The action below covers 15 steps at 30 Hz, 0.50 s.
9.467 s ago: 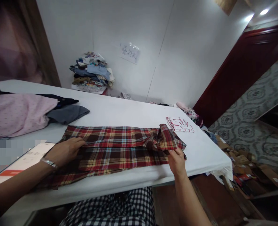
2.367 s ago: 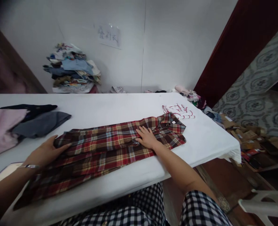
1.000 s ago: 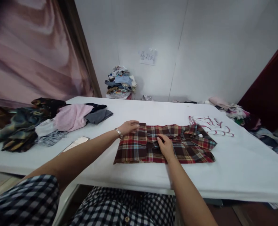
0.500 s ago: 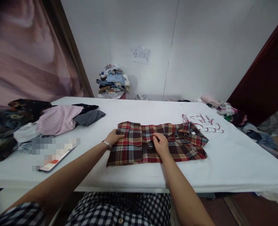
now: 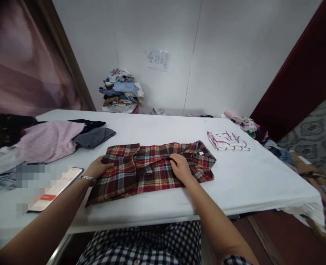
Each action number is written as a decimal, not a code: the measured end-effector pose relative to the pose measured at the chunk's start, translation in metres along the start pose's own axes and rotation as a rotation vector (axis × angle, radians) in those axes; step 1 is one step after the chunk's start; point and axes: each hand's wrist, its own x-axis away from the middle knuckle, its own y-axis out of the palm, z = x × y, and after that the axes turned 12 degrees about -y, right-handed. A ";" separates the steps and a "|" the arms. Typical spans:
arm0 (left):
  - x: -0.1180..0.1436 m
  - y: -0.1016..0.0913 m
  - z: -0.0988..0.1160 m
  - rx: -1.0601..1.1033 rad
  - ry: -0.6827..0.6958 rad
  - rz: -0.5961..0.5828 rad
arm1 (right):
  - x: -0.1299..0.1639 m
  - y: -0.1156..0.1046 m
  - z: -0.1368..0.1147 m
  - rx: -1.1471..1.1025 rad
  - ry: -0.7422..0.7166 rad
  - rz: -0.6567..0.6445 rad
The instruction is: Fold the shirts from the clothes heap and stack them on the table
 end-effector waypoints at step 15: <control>-0.001 0.006 -0.009 0.063 0.032 -0.048 | -0.028 0.078 -0.064 0.093 0.042 -0.676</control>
